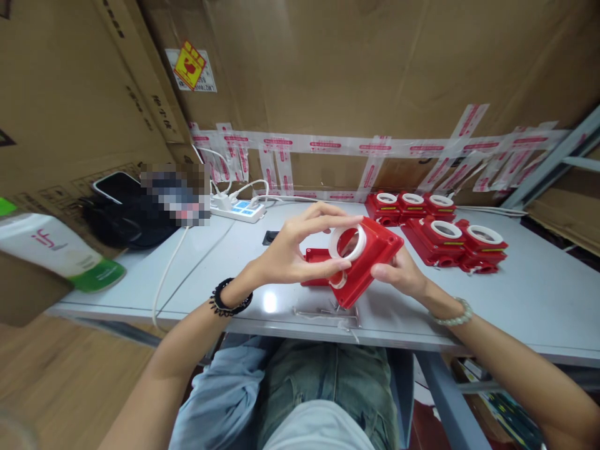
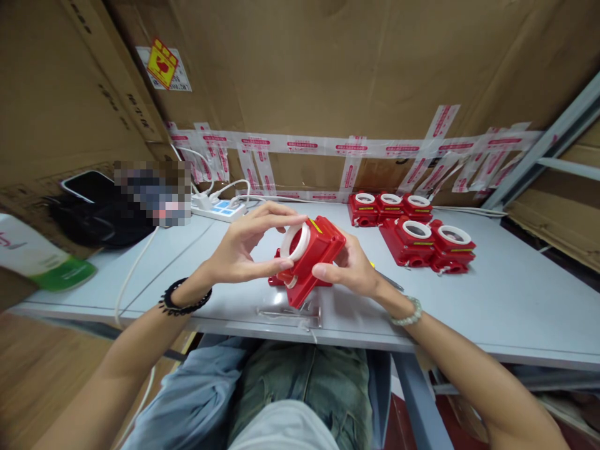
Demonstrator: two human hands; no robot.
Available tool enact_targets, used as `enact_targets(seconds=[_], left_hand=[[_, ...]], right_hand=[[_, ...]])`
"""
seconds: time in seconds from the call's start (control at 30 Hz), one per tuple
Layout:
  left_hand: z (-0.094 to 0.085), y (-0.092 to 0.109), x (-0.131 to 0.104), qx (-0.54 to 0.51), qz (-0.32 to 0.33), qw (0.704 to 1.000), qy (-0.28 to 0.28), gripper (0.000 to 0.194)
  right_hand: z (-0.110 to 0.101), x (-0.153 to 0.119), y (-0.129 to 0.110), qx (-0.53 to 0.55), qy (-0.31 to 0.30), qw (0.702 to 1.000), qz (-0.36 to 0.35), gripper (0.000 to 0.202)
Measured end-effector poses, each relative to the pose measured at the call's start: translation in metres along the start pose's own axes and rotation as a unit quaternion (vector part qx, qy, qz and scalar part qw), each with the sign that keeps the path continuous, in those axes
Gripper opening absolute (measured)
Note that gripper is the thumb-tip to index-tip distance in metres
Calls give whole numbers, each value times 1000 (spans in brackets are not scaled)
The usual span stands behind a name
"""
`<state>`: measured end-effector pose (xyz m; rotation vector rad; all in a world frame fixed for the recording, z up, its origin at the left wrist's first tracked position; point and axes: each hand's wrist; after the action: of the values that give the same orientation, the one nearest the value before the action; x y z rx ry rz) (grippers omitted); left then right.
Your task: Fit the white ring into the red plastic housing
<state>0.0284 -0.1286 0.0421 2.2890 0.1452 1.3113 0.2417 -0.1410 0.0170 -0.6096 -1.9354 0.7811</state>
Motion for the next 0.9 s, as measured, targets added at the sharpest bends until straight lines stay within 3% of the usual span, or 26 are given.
enact_targets(seconds=[0.17,0.53,0.9], left_hand=[[2,-1,-1,-3,-6,1000,9,55],[7,-1,0,-10,-10,999,34,53],[15,-5,-2,-31,-29,995,88,51]], right_hand=[[-1,0,1,5,2,1000,-26,28],[-1,-1,2,-92,47,992,-74,30],[1,-7,3,-189,121,972,-75,58]])
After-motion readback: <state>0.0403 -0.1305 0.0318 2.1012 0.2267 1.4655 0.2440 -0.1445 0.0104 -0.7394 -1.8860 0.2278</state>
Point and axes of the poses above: each hand's wrist, its own x-axis towards the middle knuckle, its own z-axis out of the palm, y = z × x, and after that the axes turned 12 degrees about -x, right-handed
